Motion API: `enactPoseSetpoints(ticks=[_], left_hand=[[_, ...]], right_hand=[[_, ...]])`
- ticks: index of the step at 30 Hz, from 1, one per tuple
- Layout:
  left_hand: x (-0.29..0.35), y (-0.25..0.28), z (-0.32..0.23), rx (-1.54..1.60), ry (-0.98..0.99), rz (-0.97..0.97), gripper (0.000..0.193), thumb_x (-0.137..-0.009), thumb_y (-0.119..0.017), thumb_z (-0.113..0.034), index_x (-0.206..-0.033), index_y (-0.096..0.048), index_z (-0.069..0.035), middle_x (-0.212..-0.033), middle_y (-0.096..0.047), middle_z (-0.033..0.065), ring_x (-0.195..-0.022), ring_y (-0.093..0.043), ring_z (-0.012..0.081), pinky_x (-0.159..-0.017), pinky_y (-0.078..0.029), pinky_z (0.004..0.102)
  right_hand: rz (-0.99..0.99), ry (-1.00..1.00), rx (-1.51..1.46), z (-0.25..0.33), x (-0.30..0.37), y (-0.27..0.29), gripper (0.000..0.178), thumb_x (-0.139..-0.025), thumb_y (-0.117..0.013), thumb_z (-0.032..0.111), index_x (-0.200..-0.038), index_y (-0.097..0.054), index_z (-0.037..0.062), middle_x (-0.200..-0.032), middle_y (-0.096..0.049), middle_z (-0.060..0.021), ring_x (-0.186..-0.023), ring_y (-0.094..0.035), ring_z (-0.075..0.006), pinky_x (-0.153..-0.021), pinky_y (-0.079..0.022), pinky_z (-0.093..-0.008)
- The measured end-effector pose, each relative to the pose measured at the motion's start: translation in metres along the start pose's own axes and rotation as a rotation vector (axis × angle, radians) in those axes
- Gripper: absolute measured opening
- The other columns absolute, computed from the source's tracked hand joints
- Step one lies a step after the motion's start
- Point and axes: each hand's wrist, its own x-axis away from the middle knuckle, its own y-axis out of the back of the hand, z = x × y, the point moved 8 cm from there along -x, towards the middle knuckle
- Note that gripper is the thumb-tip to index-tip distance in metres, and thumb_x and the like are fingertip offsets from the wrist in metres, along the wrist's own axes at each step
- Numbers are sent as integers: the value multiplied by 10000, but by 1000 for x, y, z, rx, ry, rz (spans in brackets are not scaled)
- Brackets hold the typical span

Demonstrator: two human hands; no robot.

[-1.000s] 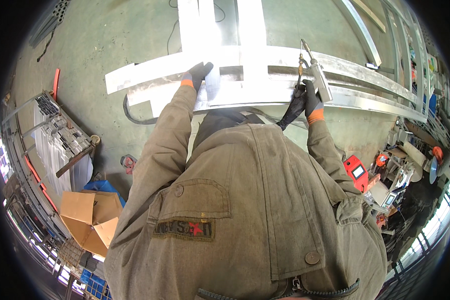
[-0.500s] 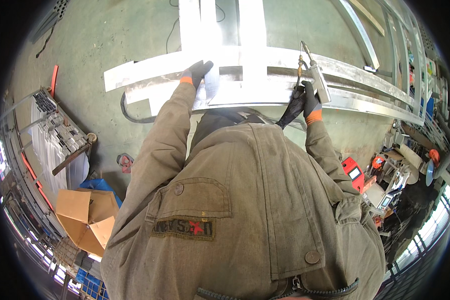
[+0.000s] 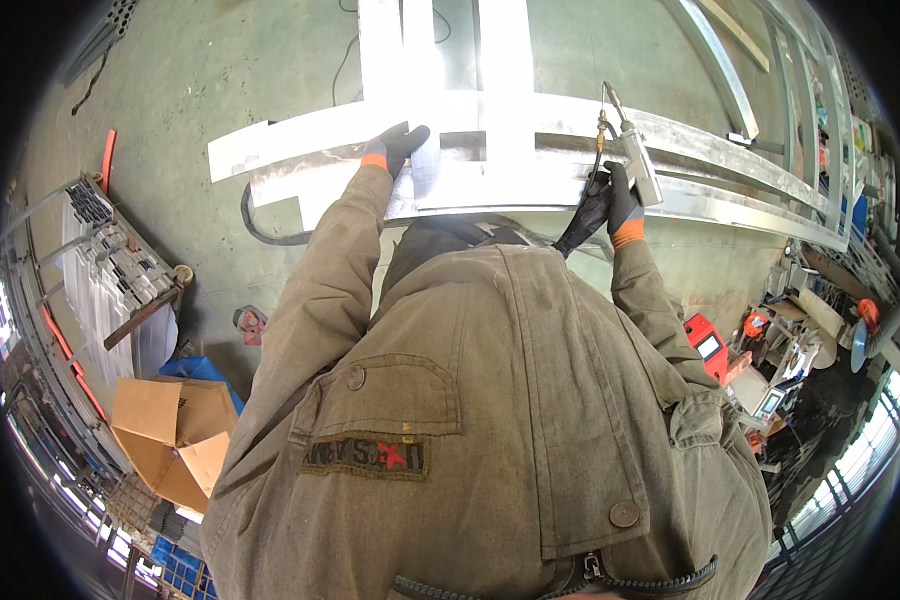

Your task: The person positions aluminum bars onto a metal frame and uses a welding torch to join the pieces. The person repeatedly aligns the bars and welds multiple joints on the frame.

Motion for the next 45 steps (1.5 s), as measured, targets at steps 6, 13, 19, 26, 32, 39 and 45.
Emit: enactPoseSetpoints(ticks=[6,13,19,26,32,39,45], left_hand=[[5,0,-5,-51,33,15,906,-874,-802,-521,-1522,-511,43,-1449,-629,202,-1324,-602,311,-1127,-458,407],[-4,-1,5,-117,87,25,872,-878,-809,-504,-1507,-535,34,-1428,-646,202,-1295,-627,299,-1127,-463,389],[-34,6,31,-108,46,-13,923,-853,-845,-477,-1520,-499,58,-1403,-659,211,-1263,-650,291,-1099,-491,371],[-63,1,43,-494,-166,-31,652,-1015,-484,-601,-1274,-701,-44,-1296,-709,196,-1180,-669,345,-1030,-495,425],[-76,7,47,-571,-181,-135,620,-1019,-472,-570,-1275,-709,-57,-1342,-690,184,-1247,-640,355,-1067,-477,436],[-89,8,54,-483,-171,-96,619,-1012,-488,-548,-1342,-669,-56,-1397,-668,166,-1273,-627,332,-1085,-466,420],[-96,12,63,-266,-45,1,847,-917,-750,-580,-1471,-572,35,-1469,-624,180,-1333,-593,284,-1136,-437,364]], right_hand=[[73,-419,-590,-2,0,-7,288,-1001,-542,138,-1262,-663,115,-1086,-709,-130,-984,-687,-269,-888,-549,-377],[96,-324,-345,-1,-3,-2,269,-1026,-534,124,-1260,-666,138,-1156,-680,-103,-1063,-638,-248,-946,-524,-383],[52,-406,-544,-1,-3,-4,236,-1052,-521,201,-1199,-690,128,-1115,-647,-87,-1024,-605,-226,-921,-517,-366],[29,-349,-524,15,-7,5,277,-1069,-521,270,-1187,-700,94,-1119,-662,-102,-1016,-629,-208,-901,-533,-355],[-84,-469,-676,-11,-6,-3,464,-983,-652,447,-1131,-732,14,-1078,-675,-81,-959,-641,-178,-843,-546,-330],[-143,-420,-689,-21,-9,-6,512,-964,-688,451,-1176,-708,-14,-1095,-684,-92,-955,-637,-184,-853,-545,-333],[-114,-459,-702,-17,-8,-5,576,-936,-714,475,-1196,-693,-39,-1093,-683,-129,-977,-643,-195,-863,-541,-340]])
